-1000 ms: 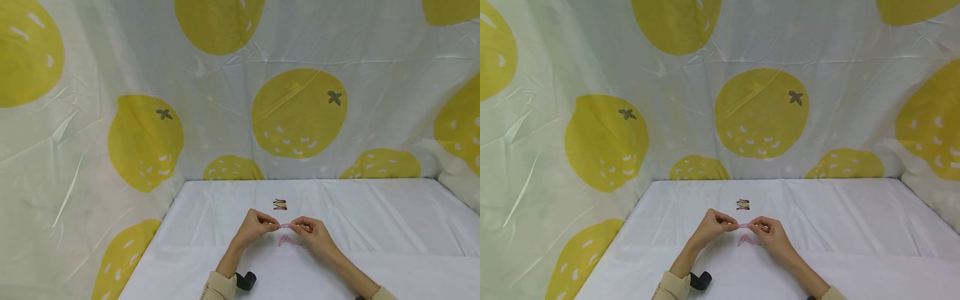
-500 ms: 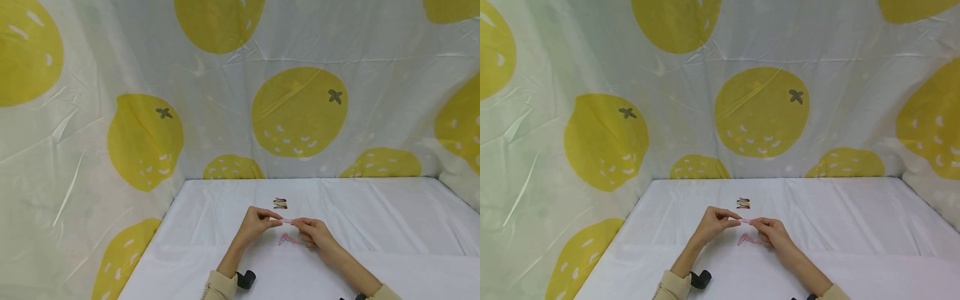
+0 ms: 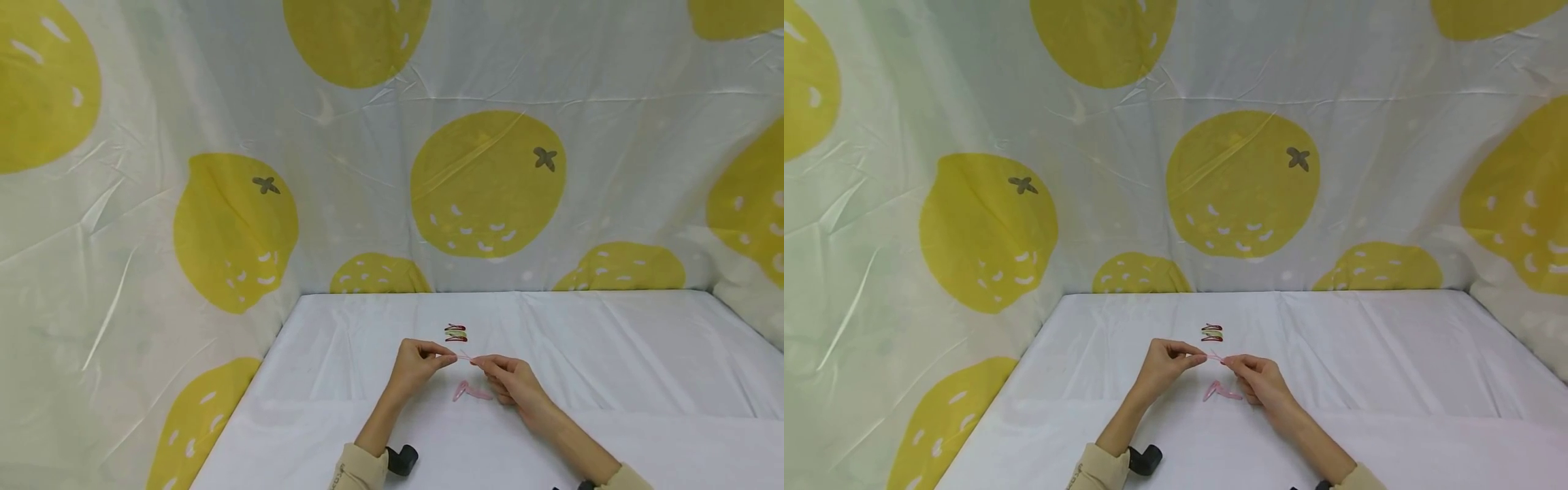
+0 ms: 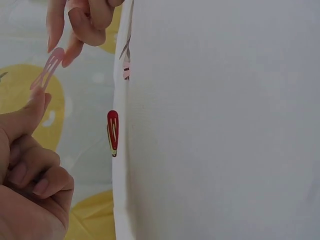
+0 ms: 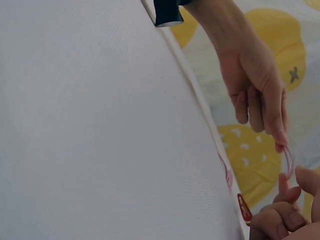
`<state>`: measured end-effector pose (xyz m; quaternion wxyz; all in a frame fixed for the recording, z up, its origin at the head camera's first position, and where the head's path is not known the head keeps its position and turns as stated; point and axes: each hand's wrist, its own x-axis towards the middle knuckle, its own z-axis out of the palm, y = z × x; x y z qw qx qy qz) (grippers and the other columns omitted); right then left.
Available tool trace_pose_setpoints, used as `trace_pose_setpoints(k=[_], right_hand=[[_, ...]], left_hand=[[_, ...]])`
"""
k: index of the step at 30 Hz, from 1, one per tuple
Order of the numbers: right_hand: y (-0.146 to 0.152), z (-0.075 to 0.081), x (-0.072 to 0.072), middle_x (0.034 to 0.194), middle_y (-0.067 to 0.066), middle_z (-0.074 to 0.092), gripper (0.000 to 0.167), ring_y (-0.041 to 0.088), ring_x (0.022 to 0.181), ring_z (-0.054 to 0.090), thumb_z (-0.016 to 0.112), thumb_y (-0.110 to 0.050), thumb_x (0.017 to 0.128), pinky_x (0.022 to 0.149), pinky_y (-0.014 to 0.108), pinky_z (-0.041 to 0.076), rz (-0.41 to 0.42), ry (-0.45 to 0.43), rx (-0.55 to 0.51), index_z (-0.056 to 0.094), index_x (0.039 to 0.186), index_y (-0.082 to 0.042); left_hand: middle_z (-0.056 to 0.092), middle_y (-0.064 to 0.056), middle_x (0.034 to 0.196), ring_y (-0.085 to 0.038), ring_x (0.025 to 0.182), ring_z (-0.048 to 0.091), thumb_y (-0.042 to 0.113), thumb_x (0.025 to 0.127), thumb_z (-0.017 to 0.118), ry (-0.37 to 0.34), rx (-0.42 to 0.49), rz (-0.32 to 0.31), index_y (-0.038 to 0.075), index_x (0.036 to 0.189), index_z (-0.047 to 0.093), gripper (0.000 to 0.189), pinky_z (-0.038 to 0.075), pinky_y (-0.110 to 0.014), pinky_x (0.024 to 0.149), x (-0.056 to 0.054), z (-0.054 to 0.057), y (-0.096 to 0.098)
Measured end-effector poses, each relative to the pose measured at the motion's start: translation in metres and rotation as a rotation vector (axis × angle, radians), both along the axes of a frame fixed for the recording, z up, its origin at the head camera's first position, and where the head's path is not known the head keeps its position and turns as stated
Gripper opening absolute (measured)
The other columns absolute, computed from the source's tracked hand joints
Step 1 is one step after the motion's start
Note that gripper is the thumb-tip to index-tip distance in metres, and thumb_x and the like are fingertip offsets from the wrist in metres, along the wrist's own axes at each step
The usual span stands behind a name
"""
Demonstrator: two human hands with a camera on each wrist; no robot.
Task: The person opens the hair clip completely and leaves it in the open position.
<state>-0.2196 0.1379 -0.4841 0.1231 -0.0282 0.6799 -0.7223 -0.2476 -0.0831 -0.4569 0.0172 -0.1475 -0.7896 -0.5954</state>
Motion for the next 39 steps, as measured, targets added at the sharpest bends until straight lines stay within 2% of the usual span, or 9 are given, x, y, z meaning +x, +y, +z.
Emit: trace_pose_setpoints(k=[5,7,12,16,19,27,32,35,39], right_hand=[[-0.0021,-0.0009,-0.0004,0.056,-0.01,0.031,0.042,0.007,0.048,0.021,0.076,-0.034,0.094,0.046,0.02,0.022,-0.093,0.031,0.115,0.074,0.119,-0.001],[-0.0025,-0.001,-0.0007,0.06,-0.011,0.04,0.04,0.006,0.048,0.023,0.078,-0.035,0.092,0.046,0.02,0.023,-0.128,0.039,0.159,0.076,0.116,-0.003],[-0.0037,-0.0021,-0.0011,0.091,-0.003,0.067,0.033,0.006,0.048,0.027,0.078,-0.035,0.093,0.047,0.02,0.025,-0.163,0.076,0.233,0.079,0.111,-0.008],[-0.0063,-0.0008,0.0001,0.108,0.002,0.074,0.03,0.005,0.072,0.053,0.077,-0.038,0.093,0.066,0.019,0.043,-0.173,0.156,0.314,0.081,0.109,-0.012],[-0.0081,0.0004,0.0016,0.112,0.002,0.076,0.028,0.006,0.097,0.058,0.077,-0.037,0.093,0.085,0.022,0.047,-0.186,0.21,0.361,0.082,0.107,-0.013],[-0.0084,0.0006,0.004,0.09,0.003,0.071,0.018,0.006,0.083,0.056,0.08,-0.026,0.092,0.074,0.02,0.045,-0.208,0.256,0.32,0.081,0.1,-0.01],[-0.0085,-0.0025,0.0038,0.072,-0.001,0.063,0.01,0.004,0.069,0.05,0.082,-0.018,0.089,0.062,0.019,0.04,-0.225,0.287,0.353,0.082,0.093,-0.009],[-0.0087,-0.0036,0.003,0.063,-0.004,0.052,0.007,0.003,0.062,0.045,0.084,-0.016,0.086,0.058,0.02,0.037,-0.243,0.312,0.383,0.082,0.087,-0.01],[-0.0092,-0.0031,-0.0006,0.06,-0.006,0.045,0.006,0.003,0.058,0.041,0.087,-0.015,0.082,0.057,0.021,0.035,-0.257,0.324,0.415,0.082,0.081,-0.012]], left_hand=[[0.06,-0.006,0.06,-0.002,0.054,0.03,0.01,0.084,0.086,-0.033,-0.03,0.035,-0.001,0.083,0.082,0.011,0.024,-0.018,0.051,0.0,-0.0012,0.0008],[0.056,0.003,0.06,-0.003,0.054,0.031,0.009,0.084,0.086,-0.037,-0.044,0.039,-0.001,0.083,0.082,0.011,0.025,-0.018,0.051,0.0001,-0.0012,0.0014],[0.057,0.006,0.06,-0.005,0.056,0.034,0.009,0.085,0.084,-0.053,-0.058,0.059,-0.001,0.084,0.082,0.011,0.027,-0.018,0.051,0.0014,-0.0011,0.0019],[0.053,0.006,0.058,-0.005,0.056,0.036,0.01,0.086,0.084,-0.059,-0.054,0.083,-0.002,0.085,0.082,0.012,0.028,-0.019,0.051,0.0011,-0.0016,0.0008],[0.05,0.008,0.058,-0.005,0.056,0.035,0.01,0.086,0.083,-0.059,-0.065,0.076,-0.002,0.085,0.082,0.012,0.027,-0.018,0.051,0.0004,-0.0024,0.0005],[0.045,0.009,0.056,-0.005,0.055,0.032,0.006,0.086,0.082,-0.046,-0.081,0.024,-0.003,0.086,0.081,0.01,0.026,-0.018,0.051,0.0003,-0.003,0.0014],[0.05,0.01,0.059,-0.004,0.054,0.032,0.007,0.085,0.083,-0.06,-0.092,0.01,-0.002,0.085,0.082,0.009,0.025,-0.018,0.051,0.0002,-0.0034,0.0011],[0.046,0.01,0.057,-0.004,0.053,0.03,0.007,0.084,0.085,-0.06,-0.109,0.009,0.0,0.084,0.082,0.008,0.024,-0.018,0.05,-0.0003,-0.003,0.0],[0.035,0.01,0.05,-0.005,0.05,0.029,0.006,0.081,0.086,-0.059,-0.128,0.016,0.001,0.081,0.082,0.006,0.022,-0.02,0.049,-0.0015,-0.0019,-0.0018]])
